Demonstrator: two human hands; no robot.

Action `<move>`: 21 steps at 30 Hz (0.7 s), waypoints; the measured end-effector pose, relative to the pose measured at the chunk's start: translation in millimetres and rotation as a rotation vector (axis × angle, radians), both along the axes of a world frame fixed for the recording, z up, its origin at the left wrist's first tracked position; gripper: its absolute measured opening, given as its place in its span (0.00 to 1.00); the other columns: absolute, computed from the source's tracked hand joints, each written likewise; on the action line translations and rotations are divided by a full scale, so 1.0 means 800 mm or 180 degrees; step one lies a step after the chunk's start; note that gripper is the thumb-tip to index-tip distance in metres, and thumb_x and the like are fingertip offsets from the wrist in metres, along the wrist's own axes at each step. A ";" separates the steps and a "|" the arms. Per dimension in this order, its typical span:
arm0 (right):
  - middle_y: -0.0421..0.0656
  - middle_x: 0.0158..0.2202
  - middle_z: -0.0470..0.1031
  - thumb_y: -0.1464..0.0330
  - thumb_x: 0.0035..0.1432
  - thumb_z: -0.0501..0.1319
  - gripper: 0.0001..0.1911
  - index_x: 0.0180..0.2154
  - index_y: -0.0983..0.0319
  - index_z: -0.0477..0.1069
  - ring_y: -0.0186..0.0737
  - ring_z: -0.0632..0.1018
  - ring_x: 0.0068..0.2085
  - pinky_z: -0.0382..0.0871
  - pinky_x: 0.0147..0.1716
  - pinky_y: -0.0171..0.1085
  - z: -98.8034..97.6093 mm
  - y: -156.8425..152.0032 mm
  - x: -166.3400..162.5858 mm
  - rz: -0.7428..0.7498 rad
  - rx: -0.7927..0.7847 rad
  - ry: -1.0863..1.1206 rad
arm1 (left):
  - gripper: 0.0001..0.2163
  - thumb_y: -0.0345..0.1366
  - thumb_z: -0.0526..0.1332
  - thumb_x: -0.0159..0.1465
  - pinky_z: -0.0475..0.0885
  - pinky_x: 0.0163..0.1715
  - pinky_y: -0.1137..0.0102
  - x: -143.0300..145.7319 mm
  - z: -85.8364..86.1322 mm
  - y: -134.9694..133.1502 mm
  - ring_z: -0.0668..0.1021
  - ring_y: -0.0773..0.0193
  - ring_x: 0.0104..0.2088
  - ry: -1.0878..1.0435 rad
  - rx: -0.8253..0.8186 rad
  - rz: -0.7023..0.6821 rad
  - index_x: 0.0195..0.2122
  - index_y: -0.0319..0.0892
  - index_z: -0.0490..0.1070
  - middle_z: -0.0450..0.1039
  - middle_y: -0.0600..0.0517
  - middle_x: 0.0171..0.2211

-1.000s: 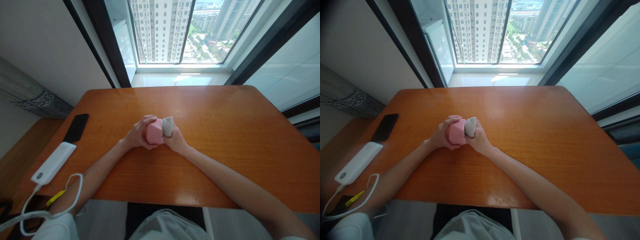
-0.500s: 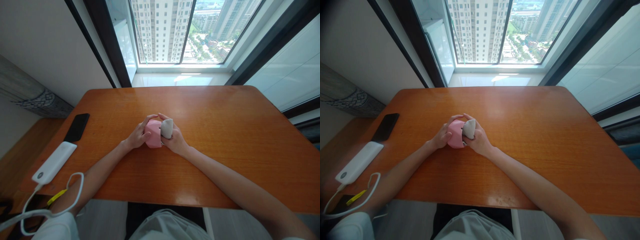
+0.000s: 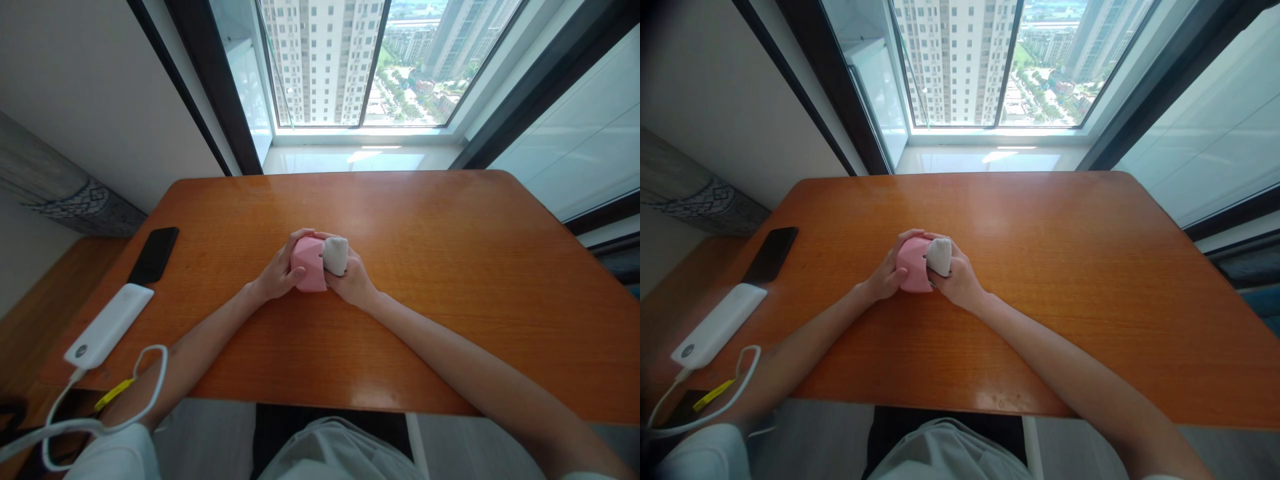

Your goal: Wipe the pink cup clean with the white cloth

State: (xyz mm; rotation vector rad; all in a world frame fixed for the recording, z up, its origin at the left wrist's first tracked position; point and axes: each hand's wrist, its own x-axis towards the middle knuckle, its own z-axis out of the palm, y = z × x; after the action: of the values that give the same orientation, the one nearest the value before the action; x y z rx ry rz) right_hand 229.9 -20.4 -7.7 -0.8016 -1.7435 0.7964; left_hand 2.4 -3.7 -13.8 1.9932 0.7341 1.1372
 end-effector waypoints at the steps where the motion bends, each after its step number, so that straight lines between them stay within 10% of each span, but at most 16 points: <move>1: 0.52 0.68 0.79 0.69 0.64 0.68 0.17 0.55 0.57 0.82 0.50 0.83 0.65 0.79 0.67 0.50 -0.001 0.000 0.000 -0.0014 0.0006 0.0003 | 0.43 0.72 0.59 0.71 0.75 0.58 0.54 0.000 0.000 0.000 0.80 0.46 0.56 -0.0006 -0.0006 -0.0005 0.75 0.45 0.59 0.73 0.38 0.64; 21: 0.51 0.69 0.78 0.69 0.64 0.68 0.18 0.55 0.56 0.83 0.50 0.81 0.66 0.77 0.67 0.50 -0.008 0.005 -0.002 0.0016 0.0074 0.0046 | 0.42 0.72 0.57 0.72 0.75 0.59 0.55 0.000 0.001 0.000 0.80 0.47 0.56 -0.0045 -0.0058 0.0032 0.74 0.45 0.61 0.74 0.39 0.63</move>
State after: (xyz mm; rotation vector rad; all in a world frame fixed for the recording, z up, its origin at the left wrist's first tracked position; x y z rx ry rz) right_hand 227.9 -16.4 -13.9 -0.7744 -1.7398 0.7820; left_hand 2.2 -3.5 -13.4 1.9664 0.7456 1.1453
